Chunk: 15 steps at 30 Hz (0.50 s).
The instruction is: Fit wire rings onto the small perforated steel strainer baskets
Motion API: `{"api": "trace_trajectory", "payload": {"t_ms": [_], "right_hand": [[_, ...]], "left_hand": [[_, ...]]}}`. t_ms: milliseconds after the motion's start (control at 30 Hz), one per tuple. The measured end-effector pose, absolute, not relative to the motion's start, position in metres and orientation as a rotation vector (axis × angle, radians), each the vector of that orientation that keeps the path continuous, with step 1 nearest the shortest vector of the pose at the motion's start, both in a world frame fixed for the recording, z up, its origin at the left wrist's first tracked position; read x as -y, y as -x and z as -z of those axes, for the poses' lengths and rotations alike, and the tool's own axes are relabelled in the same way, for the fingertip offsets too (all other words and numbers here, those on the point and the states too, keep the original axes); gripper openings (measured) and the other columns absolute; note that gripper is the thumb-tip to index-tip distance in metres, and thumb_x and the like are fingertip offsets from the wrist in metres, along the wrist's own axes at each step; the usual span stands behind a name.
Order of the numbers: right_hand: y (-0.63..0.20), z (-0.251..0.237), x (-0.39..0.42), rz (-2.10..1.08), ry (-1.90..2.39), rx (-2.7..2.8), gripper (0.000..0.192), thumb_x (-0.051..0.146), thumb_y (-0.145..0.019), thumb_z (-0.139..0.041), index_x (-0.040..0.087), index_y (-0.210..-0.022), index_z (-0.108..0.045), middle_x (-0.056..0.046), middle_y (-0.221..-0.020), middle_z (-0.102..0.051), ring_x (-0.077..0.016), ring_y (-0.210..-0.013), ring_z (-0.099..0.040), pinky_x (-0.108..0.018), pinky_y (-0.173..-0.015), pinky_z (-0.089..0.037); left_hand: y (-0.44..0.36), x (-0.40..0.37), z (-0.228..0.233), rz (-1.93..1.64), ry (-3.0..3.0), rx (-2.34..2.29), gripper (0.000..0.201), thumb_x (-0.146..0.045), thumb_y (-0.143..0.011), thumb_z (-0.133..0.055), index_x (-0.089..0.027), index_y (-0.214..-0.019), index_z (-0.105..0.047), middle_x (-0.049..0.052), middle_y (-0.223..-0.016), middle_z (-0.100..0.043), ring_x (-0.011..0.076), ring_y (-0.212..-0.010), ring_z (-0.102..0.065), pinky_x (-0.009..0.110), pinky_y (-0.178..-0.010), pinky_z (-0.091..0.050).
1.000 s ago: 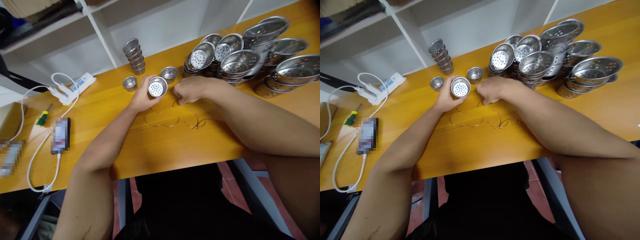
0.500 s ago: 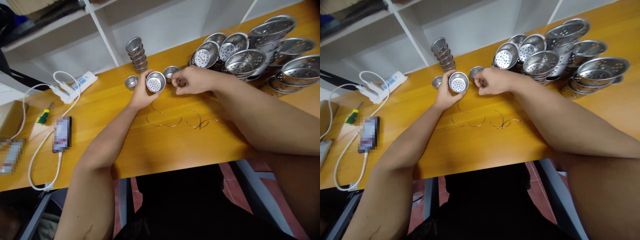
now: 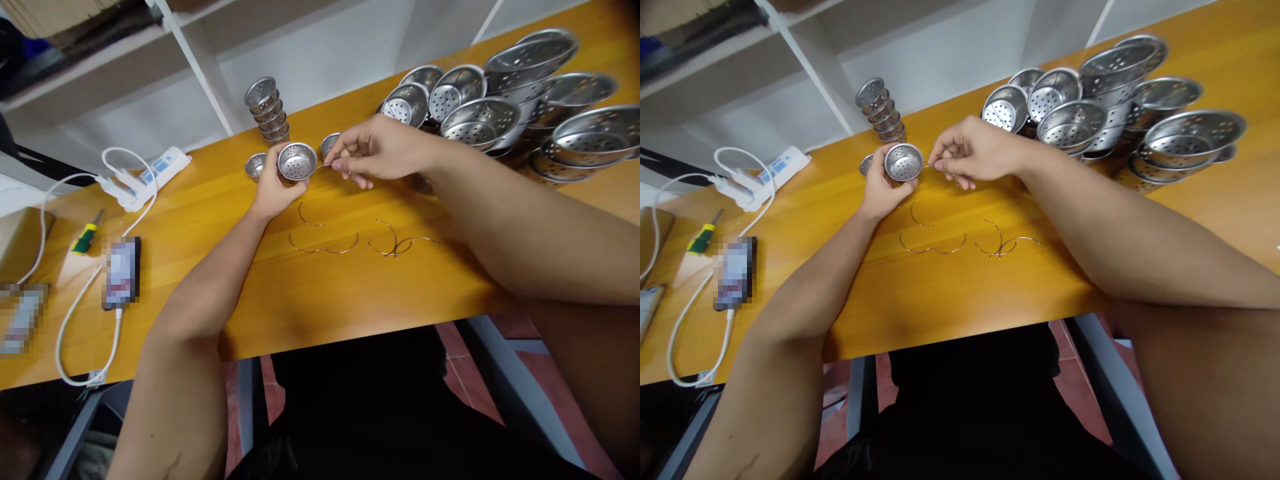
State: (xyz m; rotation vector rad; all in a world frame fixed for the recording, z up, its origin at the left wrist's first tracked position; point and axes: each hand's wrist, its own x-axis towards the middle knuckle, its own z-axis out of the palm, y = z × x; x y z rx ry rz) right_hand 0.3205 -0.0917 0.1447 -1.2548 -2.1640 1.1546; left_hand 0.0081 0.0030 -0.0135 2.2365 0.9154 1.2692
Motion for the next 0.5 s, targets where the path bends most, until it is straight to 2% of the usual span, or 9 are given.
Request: {"api": "trace_trajectory", "payload": {"t_ms": [133, 200, 300, 400, 500], "right_hand": [[-0.321, -0.145, 0.089, -1.115, 1.253, 2.178, 0.03, 0.054, -0.108, -0.085, 0.03, -0.123, -0.077, -0.001, -0.089, -0.073, -0.0202, -0.078, -0.059, -0.042, -0.083, -0.052], [-0.32, -0.143, 0.089, -1.055, 1.245, 2.173, 0.032, 0.058, -0.108, -0.084, 0.03, -0.123, -0.077, -0.001, -0.091, -0.074, -0.0211, -0.08, -0.058, -0.042, -0.083, -0.051], [-0.311, -0.136, 0.092, -0.869, 1.252, 2.163, 0.039, 0.063, -0.115, -0.075, 0.027, -0.131, -0.078, -0.003, -0.094, -0.075, -0.0228, -0.086, -0.056, -0.042, -0.087, -0.05], [-0.295, -0.128, 0.099, -0.659, 1.314, 2.19, 0.046, 0.062, -0.121, -0.061, 0.025, -0.141, -0.081, -0.008, -0.1, -0.08, -0.0275, -0.091, -0.064, -0.044, -0.091, -0.055], [-0.284, -0.127, 0.106, -0.513, 1.435, 2.241, 0.053, 0.064, -0.126, -0.052, 0.03, -0.156, -0.08, -0.012, -0.12, -0.089, -0.0346, -0.103, -0.075, -0.047, -0.095, -0.059]], "left_hand": [[-0.007, -0.006, 0.02, -1.267, -2.232, -0.878, 0.095, -0.075, -0.102, -0.096, -0.034, -0.175, -0.051, 0.019, -0.168, -0.071, 0.0428, -0.161, -0.077, 0.071, -0.141, -0.066], [-0.008, -0.005, 0.022, -1.209, -2.228, -0.832, 0.095, -0.071, -0.107, -0.093, -0.039, -0.182, -0.044, 0.016, -0.167, -0.07, 0.0386, -0.154, -0.081, 0.068, -0.135, -0.071], [-0.011, -0.002, 0.025, -1.136, -2.215, -0.692, 0.098, -0.075, -0.111, -0.088, -0.048, -0.187, -0.033, 0.013, -0.166, -0.07, 0.0342, -0.145, -0.085, 0.066, -0.127, -0.075], [-0.015, 0.003, 0.023, -1.11, -2.218, -0.61, 0.107, -0.087, -0.104, -0.091, -0.044, -0.185, -0.036, 0.012, -0.163, -0.071, 0.0352, -0.145, -0.086, 0.066, -0.128, -0.074], [-0.019, 0.011, 0.016, -1.092, -2.204, -0.653, 0.117, -0.095, -0.095, -0.096, -0.04, -0.182, -0.042, 0.011, -0.156, -0.075, 0.0359, -0.143, -0.087, 0.068, -0.129, -0.073]]}}
